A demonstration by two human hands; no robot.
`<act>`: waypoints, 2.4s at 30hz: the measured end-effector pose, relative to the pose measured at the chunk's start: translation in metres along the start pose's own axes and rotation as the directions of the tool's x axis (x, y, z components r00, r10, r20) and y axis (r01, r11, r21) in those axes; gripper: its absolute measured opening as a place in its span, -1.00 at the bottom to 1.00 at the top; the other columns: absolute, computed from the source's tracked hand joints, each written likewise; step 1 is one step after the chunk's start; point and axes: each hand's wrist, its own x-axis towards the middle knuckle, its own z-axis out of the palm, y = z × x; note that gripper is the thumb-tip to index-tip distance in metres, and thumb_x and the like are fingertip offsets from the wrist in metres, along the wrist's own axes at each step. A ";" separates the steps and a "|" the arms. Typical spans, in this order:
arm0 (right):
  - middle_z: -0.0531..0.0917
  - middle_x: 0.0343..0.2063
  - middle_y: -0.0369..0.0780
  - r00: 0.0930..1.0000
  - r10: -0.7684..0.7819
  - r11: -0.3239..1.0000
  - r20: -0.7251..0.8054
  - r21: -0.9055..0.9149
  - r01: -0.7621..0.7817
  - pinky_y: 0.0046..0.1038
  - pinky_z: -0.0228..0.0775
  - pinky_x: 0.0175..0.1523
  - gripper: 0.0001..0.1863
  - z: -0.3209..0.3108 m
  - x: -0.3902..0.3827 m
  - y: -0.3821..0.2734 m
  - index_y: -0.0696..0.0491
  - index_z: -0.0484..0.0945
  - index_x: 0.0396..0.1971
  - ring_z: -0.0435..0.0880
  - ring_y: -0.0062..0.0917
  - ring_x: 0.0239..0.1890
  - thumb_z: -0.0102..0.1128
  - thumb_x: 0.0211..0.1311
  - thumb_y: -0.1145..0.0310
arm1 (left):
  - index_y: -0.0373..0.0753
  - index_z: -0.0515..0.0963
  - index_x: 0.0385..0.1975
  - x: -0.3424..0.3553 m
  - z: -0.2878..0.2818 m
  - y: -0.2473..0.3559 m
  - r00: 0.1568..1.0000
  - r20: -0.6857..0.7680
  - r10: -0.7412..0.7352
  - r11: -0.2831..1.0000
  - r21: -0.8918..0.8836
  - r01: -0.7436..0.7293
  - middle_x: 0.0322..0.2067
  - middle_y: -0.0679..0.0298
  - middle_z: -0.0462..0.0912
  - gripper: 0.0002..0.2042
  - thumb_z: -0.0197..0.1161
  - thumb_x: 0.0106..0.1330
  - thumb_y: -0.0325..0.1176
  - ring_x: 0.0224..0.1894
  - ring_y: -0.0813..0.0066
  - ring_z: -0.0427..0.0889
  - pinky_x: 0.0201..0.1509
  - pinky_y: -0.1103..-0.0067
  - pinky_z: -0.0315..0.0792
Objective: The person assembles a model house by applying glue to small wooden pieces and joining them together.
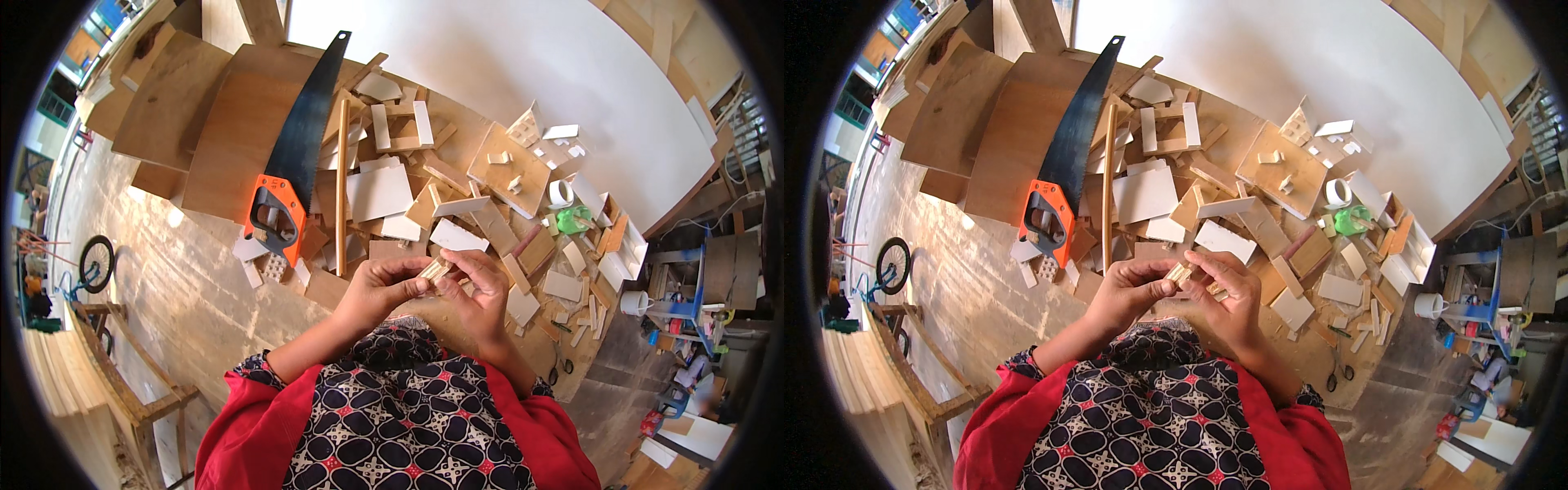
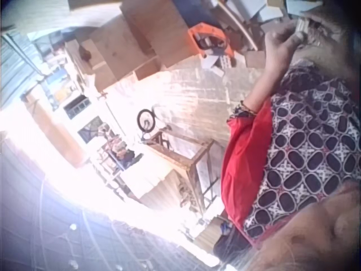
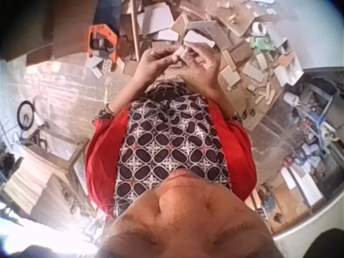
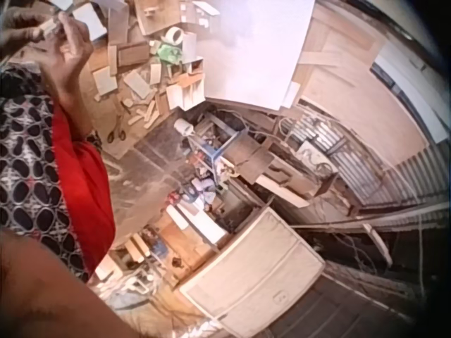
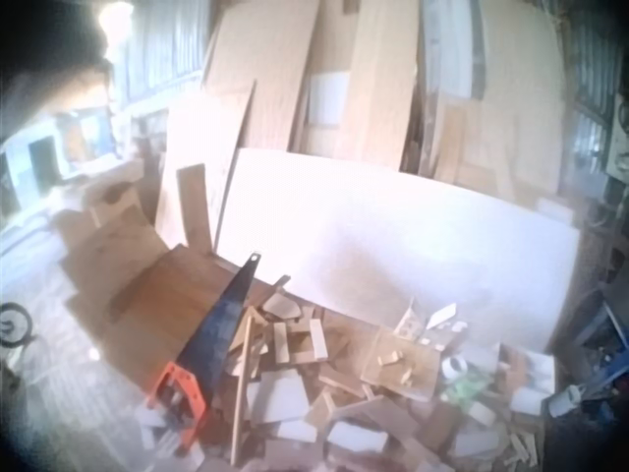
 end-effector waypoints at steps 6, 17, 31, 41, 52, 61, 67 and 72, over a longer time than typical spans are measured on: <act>0.64 -0.26 -0.16 0.999 0.044 0.996 -0.009 0.074 -0.044 -0.53 0.52 -0.21 -0.67 0.001 -0.002 -0.003 0.17 0.61 -0.09 0.67 -0.53 -0.28 0.34 0.09 0.53 | -0.41 0.52 0.02 -0.001 0.002 -0.004 0.999 -0.001 0.042 0.998 0.037 -0.042 -0.16 0.25 0.66 -0.67 0.26 0.30 -0.41 -0.11 0.59 0.59 0.02 0.60 0.46; 0.63 -0.37 -0.24 0.968 0.105 0.994 0.227 0.015 -0.111 -0.62 0.43 -0.26 -0.80 -0.024 0.003 -0.013 0.18 0.61 -0.26 0.58 -0.63 -0.37 0.35 0.07 0.56 | -0.34 0.43 0.04 0.006 -0.006 -0.006 0.999 -0.036 -0.003 0.994 0.112 0.007 -0.27 0.33 0.59 -0.68 0.13 0.40 -0.28 -0.27 0.66 0.52 -0.20 0.69 0.39; 0.62 -0.51 -0.21 0.983 -0.011 0.996 0.181 -0.081 0.026 -0.54 0.39 -0.43 -0.84 -0.020 -0.003 -0.006 0.11 0.69 -0.37 0.60 -0.51 -0.52 0.37 -0.02 0.58 | -0.36 0.44 0.05 0.003 -0.006 -0.008 1.000 0.001 0.010 0.927 0.374 -0.010 -0.30 0.38 0.53 -0.67 0.10 0.41 -0.29 -0.28 0.66 0.45 -0.17 0.67 0.37; 0.62 -0.53 -0.19 0.996 0.033 0.984 -0.078 -0.171 -0.046 -0.52 0.40 -0.45 -0.85 -0.003 -0.019 0.025 0.11 0.68 -0.38 0.62 -0.47 -0.54 0.34 -0.02 0.58 | -0.38 0.45 0.00 0.019 -0.019 -0.027 1.000 0.003 0.008 0.885 0.466 -0.009 -0.32 0.40 0.51 -0.64 0.21 0.34 -0.25 -0.33 0.68 0.44 -0.24 0.69 0.37; 0.65 -0.45 -0.17 0.901 0.260 0.961 0.347 -0.002 -0.277 -0.47 0.41 -0.26 -0.80 -0.033 -0.054 0.007 0.15 0.60 -0.25 0.63 -0.52 -0.39 0.31 0.14 0.40 | -0.34 0.48 0.02 0.023 -0.022 -0.011 0.893 0.344 -0.289 0.900 0.416 0.131 -0.35 0.44 0.53 -0.65 0.24 0.31 -0.31 -0.35 0.70 0.45 -0.25 0.70 0.37; 0.48 -0.55 -0.11 0.993 0.029 0.966 0.119 -0.258 0.003 -0.25 0.33 -0.40 -0.85 -0.014 -0.082 -0.028 0.12 0.43 -0.49 0.54 -0.17 -0.48 0.18 0.14 0.38 | -0.33 0.45 0.09 0.031 -0.004 -0.018 0.879 0.398 -0.262 0.960 0.202 0.194 -0.31 0.46 0.55 -0.55 0.33 0.23 -0.30 -0.32 0.70 0.44 -0.25 0.72 0.31; 0.42 -0.58 -0.26 0.980 -0.191 0.760 -0.047 -0.639 0.118 -0.32 0.39 -0.44 -0.82 0.001 -0.087 -0.045 0.03 0.39 -0.59 0.53 -0.36 -0.51 0.24 0.00 0.39 | -0.27 0.42 0.11 0.036 -0.004 -0.033 0.875 0.355 -0.329 0.944 0.100 0.314 -0.14 0.20 0.64 -0.47 0.41 0.14 -0.34 -0.08 0.39 0.60 0.09 0.46 0.42; 0.50 -0.46 -0.23 0.961 -0.261 0.682 -0.095 -0.722 0.114 -0.36 0.45 -0.43 -0.86 0.006 -0.095 -0.053 0.06 0.45 -0.54 0.56 -0.37 -0.49 0.25 -0.05 0.42 | -0.27 0.44 0.07 0.027 -0.002 -0.018 0.885 0.354 -0.302 0.944 -0.020 0.330 -0.31 0.31 0.62 -0.47 0.44 0.11 -0.26 -0.32 0.56 0.56 -0.23 0.67 0.42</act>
